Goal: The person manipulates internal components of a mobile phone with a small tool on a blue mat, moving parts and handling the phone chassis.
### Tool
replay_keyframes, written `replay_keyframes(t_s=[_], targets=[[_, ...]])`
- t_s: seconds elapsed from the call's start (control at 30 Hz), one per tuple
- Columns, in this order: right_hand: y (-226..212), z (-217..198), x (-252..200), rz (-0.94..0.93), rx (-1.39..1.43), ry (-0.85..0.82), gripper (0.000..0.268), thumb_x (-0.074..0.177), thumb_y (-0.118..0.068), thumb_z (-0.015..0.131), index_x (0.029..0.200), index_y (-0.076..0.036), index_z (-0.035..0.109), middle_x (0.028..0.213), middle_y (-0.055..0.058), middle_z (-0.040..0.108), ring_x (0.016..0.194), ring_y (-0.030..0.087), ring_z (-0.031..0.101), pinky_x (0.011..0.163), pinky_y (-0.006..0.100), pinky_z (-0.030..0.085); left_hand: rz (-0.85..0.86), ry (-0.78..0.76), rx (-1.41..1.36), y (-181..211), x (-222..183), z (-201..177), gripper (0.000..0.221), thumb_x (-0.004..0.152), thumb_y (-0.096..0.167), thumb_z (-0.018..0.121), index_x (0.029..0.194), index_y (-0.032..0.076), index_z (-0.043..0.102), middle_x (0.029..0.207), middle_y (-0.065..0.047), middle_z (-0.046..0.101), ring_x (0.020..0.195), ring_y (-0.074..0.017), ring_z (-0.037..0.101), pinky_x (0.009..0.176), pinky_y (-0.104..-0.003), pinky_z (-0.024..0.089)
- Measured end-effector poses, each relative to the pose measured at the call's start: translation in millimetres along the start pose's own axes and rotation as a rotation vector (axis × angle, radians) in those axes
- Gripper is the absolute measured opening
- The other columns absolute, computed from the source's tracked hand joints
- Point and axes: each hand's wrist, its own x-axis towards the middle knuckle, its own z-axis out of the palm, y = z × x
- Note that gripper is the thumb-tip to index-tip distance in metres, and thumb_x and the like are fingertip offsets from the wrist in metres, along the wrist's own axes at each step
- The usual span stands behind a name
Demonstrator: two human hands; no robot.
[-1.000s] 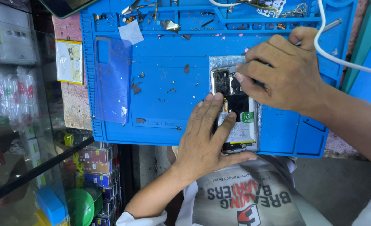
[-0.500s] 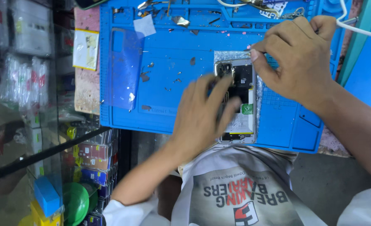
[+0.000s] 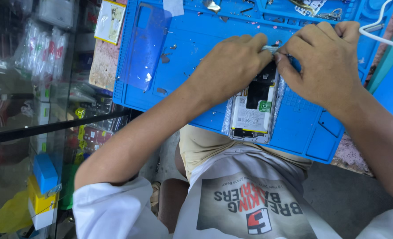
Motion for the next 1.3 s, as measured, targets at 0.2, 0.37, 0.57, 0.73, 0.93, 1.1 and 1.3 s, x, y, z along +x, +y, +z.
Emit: replay_keyframes(t_s=[0.2,0.37,0.57,0.73,0.93,1.1,1.3], targets=[[-2.6,1.7,0.3,-0.043,0.051,0.064,0.006,0.106,-0.021,0.073,0.11,-0.018,0.074,0.101,-0.005,0.062,0.092,0.013,0.054,0.097,0.038,0.031,0.107,0.009,0.32,0.5,-10.3,4.4,0.014,0.096,0.018,0.056,0.103,0.006,0.058,0.097,-0.008,0.052,0.087,-0.0207,0.055,0.077,-0.034,0.045],[-4.8,0.2,1.3,-0.035,0.055,0.046,0.002,0.106,-0.022,0.073,0.106,-0.02,0.074,0.101,-0.006,0.062,0.096,0.014,0.056,0.097,0.039,0.031,0.056,-0.025,0.273,1.1,-14.4,7.3,0.015,0.096,0.017,0.055,0.105,0.005,0.057,0.097,-0.008,0.051,0.092,-0.0217,0.056,0.08,-0.035,0.045],[-6.4,-2.5,3.1,-0.043,0.044,0.055,0.002,0.107,-0.023,0.073,0.107,-0.021,0.074,0.1,-0.007,0.061,0.097,0.013,0.055,0.098,0.039,0.032,0.024,-0.012,0.228,2.8,-16.2,4.0,0.016,0.098,0.016,0.054,0.109,0.005,0.057,0.097,-0.009,0.05,0.092,-0.0231,0.054,0.084,-0.038,0.041],[-6.5,-2.8,2.6,-0.053,0.023,0.058,0.002,0.106,-0.023,0.074,0.106,-0.022,0.075,0.101,-0.007,0.061,0.097,0.013,0.055,0.097,0.039,0.032,0.001,0.005,0.141,4.6,-21.0,3.3,0.014,0.099,0.013,0.056,0.11,0.005,0.056,0.099,-0.009,0.051,0.093,-0.0243,0.055,0.086,-0.039,0.04],[-4.7,0.1,0.4,-0.061,0.045,0.069,0.005,0.104,-0.022,0.072,0.109,-0.022,0.074,0.105,-0.007,0.061,0.096,0.013,0.053,0.098,0.039,0.03,-0.026,0.009,0.014,12.0,-35.2,-6.1,0.016,0.099,0.012,0.061,0.113,0.005,0.057,0.101,-0.01,0.053,0.097,-0.0261,0.056,0.091,-0.043,0.041],[-5.7,0.4,2.3,-0.057,0.01,0.09,0.003,0.101,-0.024,0.069,0.101,-0.022,0.07,0.101,-0.006,0.058,0.094,0.014,0.052,0.098,0.038,0.03,-0.206,-0.003,-0.106,12.6,-46.0,-22.4,0.018,0.106,0.017,0.069,0.117,0.008,0.057,0.111,-0.008,0.059,0.108,-0.027,0.06,0.096,-0.044,0.043],[-18.9,-1.5,8.6,-0.096,0.057,0.131,0.005,0.102,-0.021,0.074,0.101,-0.021,0.069,0.104,-0.005,0.06,0.099,0.015,0.054,0.097,0.038,0.031,-0.296,0.062,-0.294,62.8,-69.7,-34.5,0.088,0.082,0.058,0.084,0.133,-0.003,0.044,0.143,-0.027,0.046,0.132,-0.0443,0.049,0.111,-0.053,0.039]])
